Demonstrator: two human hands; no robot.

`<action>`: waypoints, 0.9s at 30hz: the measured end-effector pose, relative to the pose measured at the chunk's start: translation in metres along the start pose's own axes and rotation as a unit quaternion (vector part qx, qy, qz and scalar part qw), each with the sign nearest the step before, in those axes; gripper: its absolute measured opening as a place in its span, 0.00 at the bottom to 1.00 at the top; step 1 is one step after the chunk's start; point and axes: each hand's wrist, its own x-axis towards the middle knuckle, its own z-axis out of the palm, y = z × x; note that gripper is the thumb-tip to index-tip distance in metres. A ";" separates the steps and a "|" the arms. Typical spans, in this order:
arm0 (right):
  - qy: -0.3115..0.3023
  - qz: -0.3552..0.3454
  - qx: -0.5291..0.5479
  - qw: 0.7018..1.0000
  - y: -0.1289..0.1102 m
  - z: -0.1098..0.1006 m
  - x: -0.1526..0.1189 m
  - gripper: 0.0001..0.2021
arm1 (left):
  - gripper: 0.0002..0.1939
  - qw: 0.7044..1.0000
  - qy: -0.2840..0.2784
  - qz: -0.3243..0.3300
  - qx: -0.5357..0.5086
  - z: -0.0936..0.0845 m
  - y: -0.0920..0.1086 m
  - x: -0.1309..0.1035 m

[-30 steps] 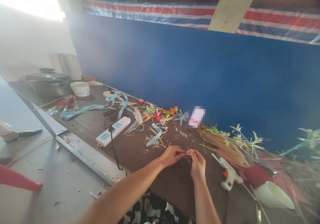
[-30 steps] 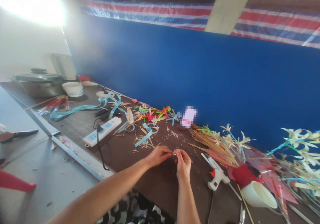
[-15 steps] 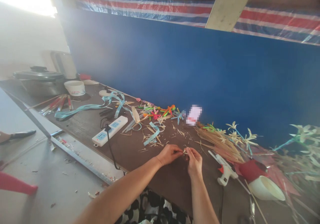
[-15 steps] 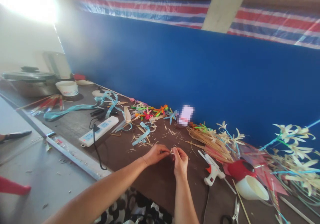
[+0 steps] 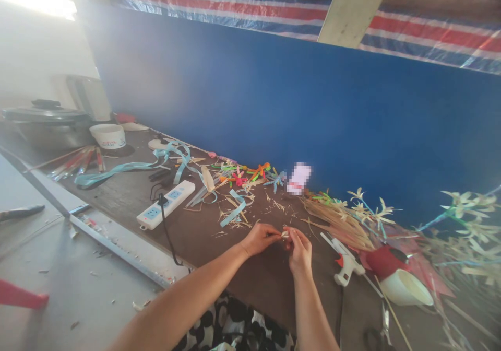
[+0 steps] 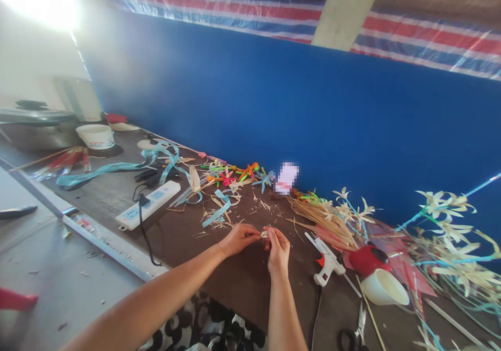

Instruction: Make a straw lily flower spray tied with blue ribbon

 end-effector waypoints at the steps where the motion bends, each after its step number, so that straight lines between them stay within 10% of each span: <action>1: 0.002 -0.011 -0.007 1.000 -0.002 0.000 -0.001 0.15 | 0.14 1.000 0.004 -0.005 0.003 0.000 -0.001 0.000; 27: 0.036 -0.261 -0.346 0.900 -0.015 0.012 -0.010 0.02 | 0.10 0.991 0.050 -0.014 0.121 0.003 0.001 -0.003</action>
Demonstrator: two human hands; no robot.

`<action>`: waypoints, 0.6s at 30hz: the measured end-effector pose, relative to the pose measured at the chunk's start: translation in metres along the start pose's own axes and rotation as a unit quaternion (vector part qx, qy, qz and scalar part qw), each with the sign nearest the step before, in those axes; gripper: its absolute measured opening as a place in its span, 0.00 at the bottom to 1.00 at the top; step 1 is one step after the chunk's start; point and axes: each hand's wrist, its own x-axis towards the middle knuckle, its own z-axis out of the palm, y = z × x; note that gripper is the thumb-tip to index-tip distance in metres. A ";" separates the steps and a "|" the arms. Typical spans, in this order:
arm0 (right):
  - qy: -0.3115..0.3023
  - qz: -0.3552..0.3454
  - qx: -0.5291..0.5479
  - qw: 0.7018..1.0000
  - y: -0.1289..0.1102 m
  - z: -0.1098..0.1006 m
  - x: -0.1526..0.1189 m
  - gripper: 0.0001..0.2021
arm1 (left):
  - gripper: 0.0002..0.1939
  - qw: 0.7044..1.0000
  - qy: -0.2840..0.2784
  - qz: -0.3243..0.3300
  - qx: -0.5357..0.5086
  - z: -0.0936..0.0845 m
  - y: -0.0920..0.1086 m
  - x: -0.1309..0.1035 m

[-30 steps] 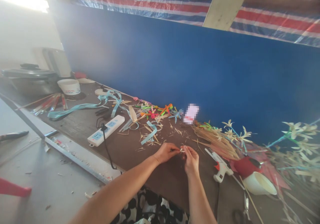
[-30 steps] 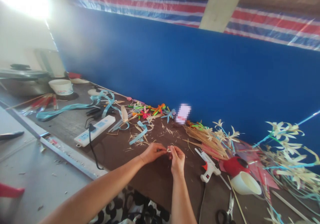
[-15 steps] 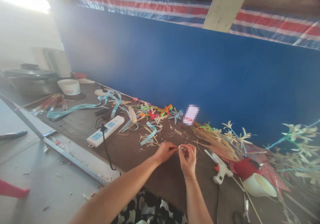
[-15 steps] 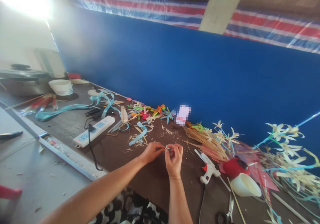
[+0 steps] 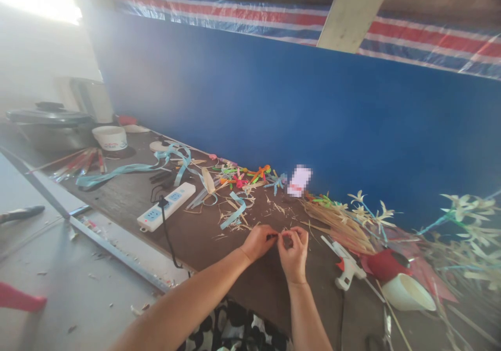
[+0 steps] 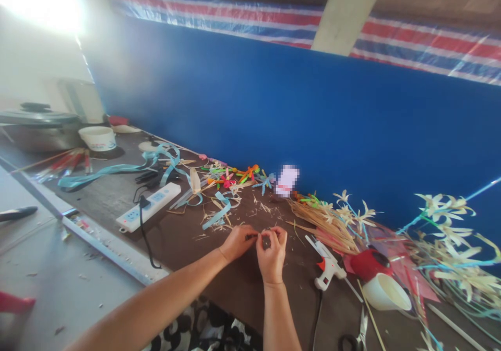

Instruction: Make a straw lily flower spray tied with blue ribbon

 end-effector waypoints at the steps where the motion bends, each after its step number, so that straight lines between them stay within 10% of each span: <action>1: 0.002 -0.002 -0.002 1.000 0.000 0.000 0.000 0.02 | 0.10 1.000 0.000 0.002 0.003 0.000 0.000 0.000; 13: -0.011 -0.027 0.030 0.999 -0.011 -0.004 -0.001 0.04 | 0.10 1.000 0.011 0.001 -0.013 0.001 -0.003 -0.001; 18: 0.029 0.114 0.137 0.984 -0.002 -0.008 -0.001 0.10 | 0.10 0.999 0.035 -0.018 -0.028 0.000 -0.003 0.001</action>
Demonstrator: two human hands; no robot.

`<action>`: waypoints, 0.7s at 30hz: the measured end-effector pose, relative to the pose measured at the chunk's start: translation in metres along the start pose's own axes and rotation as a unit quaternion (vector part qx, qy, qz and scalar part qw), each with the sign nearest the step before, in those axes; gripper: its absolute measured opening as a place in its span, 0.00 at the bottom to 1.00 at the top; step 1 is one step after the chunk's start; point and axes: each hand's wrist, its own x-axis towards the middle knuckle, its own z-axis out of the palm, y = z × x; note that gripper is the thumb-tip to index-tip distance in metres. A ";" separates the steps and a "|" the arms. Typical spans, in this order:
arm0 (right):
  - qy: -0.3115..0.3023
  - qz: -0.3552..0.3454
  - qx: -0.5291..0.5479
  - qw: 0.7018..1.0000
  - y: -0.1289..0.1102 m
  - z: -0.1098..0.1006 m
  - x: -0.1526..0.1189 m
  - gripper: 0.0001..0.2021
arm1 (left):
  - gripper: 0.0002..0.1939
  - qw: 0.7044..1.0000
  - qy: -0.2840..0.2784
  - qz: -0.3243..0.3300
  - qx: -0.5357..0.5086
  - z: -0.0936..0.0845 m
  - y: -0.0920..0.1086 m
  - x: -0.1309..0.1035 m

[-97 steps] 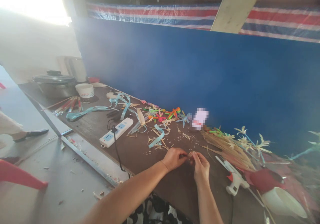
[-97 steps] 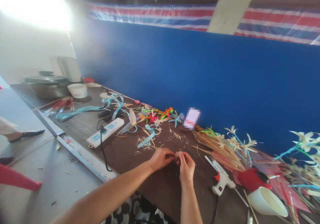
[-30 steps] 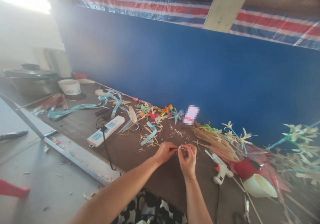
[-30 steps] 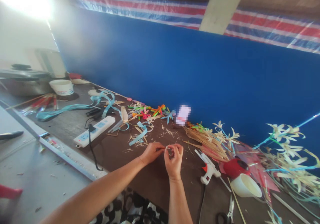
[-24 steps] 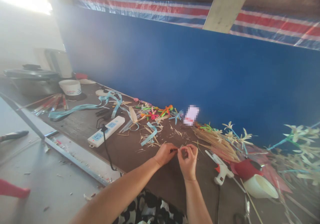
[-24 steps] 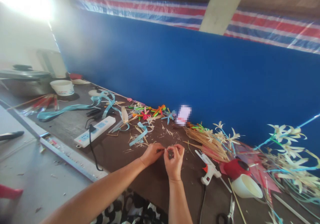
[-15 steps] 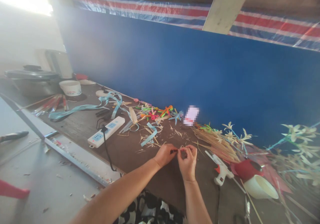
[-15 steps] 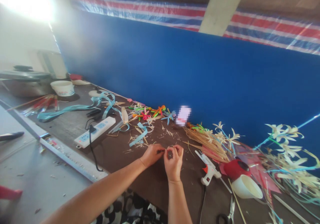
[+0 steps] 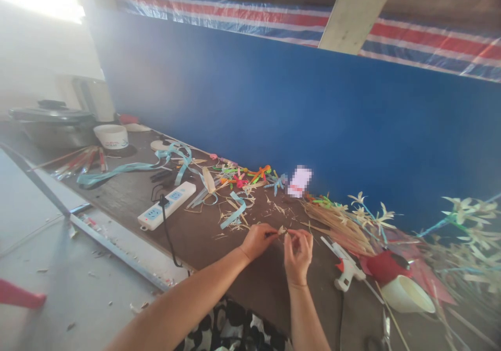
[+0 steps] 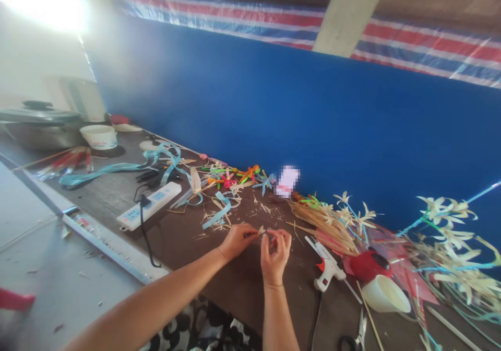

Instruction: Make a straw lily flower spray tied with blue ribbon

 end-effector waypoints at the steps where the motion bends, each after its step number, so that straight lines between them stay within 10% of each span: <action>1: 0.011 0.027 0.020 0.999 0.003 0.000 0.001 0.10 | 0.10 1.000 -0.001 -0.003 0.004 0.000 0.000 0.000; 21: -0.022 0.138 0.116 0.983 0.021 0.007 0.004 0.11 | 0.09 0.999 -0.024 0.044 0.015 0.001 0.003 -0.001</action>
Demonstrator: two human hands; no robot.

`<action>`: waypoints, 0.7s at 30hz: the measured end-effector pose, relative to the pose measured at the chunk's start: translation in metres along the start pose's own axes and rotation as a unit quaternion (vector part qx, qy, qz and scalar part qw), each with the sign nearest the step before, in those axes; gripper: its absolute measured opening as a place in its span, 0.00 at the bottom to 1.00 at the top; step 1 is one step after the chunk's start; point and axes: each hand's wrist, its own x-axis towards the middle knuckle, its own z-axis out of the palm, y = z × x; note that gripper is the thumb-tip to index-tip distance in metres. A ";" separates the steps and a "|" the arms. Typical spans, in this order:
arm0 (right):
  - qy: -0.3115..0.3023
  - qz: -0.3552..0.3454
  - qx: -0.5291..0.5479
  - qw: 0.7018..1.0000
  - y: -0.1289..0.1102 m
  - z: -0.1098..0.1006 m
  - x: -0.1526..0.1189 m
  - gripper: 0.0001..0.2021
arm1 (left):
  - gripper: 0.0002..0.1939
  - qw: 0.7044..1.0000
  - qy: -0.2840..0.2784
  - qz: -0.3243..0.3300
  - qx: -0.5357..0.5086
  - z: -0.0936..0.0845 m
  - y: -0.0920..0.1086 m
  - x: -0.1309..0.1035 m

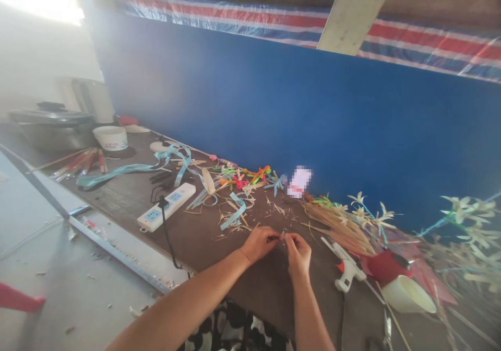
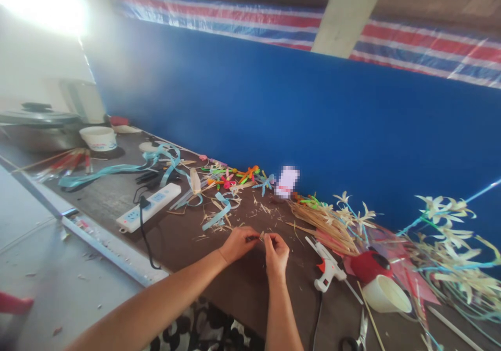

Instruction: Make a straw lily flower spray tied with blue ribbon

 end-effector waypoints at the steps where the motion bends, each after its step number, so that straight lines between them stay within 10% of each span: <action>1: 0.000 0.004 0.004 1.000 -0.001 0.000 0.000 0.12 | 0.09 1.000 0.000 0.003 0.000 0.000 0.000 0.000; 21: -0.036 0.114 0.143 0.982 -0.002 0.003 0.002 0.10 | 0.07 1.000 -0.004 -0.002 -0.014 -0.003 0.005 0.002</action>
